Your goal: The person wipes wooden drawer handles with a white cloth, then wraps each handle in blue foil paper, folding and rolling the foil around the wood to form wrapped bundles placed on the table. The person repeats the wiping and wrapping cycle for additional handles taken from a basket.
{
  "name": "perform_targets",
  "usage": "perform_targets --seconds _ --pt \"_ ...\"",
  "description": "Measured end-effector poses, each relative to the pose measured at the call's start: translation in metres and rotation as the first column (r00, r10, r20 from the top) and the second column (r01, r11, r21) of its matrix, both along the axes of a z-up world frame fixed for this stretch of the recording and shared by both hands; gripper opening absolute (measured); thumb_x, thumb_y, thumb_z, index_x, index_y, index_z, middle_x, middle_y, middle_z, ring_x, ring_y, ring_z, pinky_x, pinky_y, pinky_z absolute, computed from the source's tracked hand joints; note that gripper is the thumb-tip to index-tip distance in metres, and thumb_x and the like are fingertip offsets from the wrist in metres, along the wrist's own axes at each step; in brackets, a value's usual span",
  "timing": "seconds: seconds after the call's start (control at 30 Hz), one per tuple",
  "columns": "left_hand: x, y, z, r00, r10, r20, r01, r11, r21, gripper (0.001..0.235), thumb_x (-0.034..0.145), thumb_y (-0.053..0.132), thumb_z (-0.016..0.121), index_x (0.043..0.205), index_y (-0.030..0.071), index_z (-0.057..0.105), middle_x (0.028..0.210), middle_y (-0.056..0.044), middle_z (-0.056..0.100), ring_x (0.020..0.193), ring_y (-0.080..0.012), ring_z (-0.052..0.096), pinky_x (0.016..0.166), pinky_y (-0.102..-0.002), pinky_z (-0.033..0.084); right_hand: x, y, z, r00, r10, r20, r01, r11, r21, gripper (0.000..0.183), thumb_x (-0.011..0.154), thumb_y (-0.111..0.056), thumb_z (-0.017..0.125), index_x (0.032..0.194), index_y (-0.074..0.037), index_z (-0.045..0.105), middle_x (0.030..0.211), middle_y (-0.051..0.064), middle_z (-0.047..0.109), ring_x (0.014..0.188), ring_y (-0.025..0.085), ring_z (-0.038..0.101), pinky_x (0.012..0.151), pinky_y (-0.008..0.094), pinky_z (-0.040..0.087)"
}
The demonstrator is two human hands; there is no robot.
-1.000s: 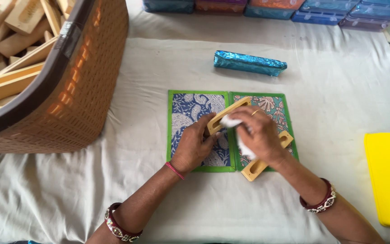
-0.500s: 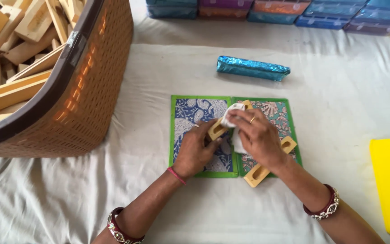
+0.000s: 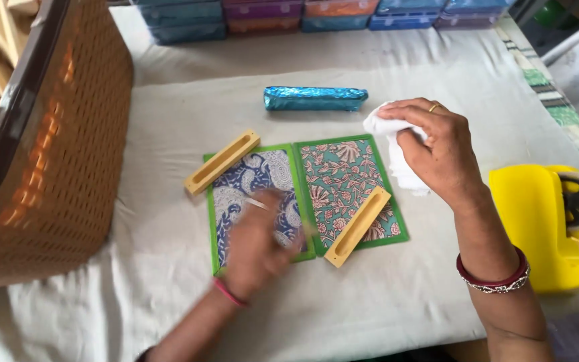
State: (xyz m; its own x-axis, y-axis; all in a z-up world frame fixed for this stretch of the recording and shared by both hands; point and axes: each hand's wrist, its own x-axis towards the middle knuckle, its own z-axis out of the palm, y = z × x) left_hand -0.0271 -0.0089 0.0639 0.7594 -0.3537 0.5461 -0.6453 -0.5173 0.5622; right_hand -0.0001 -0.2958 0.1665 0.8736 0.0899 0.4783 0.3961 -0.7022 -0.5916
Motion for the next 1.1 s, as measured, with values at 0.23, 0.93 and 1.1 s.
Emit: perform_targets --seconds 0.23,0.93,1.1 --pt "-0.025 -0.047 -0.012 0.946 -0.14 -0.292 0.258 0.87 0.42 0.065 0.077 0.052 0.081 0.101 -0.005 0.06 0.099 -0.02 0.062 0.095 -0.036 0.064 0.071 -0.047 0.057 -0.006 0.006 0.0 0.997 0.018 0.073 0.0 0.97 -0.242 0.032 0.088 0.006 0.059 0.113 -0.005 0.074 0.119 0.01 0.075 0.107 0.027 0.07 0.096 0.039 0.056" --pt "0.025 0.0 -0.028 0.952 0.089 -0.292 -0.071 0.995 0.073 0.038 0.072 0.007 0.082 0.1 0.005 0.055 0.097 -0.017 0.059 0.086 -0.0384 0.065 0.075 -0.05 0.054 -0.001 0.089 -0.104 0.993 -0.024 -0.113 -0.036 0.869 -0.494 0.017 0.087 -0.005 0.065 0.101 -0.006 0.074 0.102 0.006 0.072 0.095 0.027 0.065 0.079 0.042 0.055" --pt "0.025 0.001 -0.023 0.96 0.096 -0.262 -0.096 0.995 0.013 0.032 0.073 0.003 0.079 0.094 0.005 0.055 0.097 -0.015 0.059 0.085 -0.036 0.065 0.074 -0.047 0.055 -0.017 0.104 -0.111 0.976 0.186 0.11 -0.149 0.948 -0.28 0.029 0.079 0.0 0.068 0.108 -0.001 0.073 0.11 0.013 0.071 0.106 0.029 0.066 0.089 0.042 0.058"
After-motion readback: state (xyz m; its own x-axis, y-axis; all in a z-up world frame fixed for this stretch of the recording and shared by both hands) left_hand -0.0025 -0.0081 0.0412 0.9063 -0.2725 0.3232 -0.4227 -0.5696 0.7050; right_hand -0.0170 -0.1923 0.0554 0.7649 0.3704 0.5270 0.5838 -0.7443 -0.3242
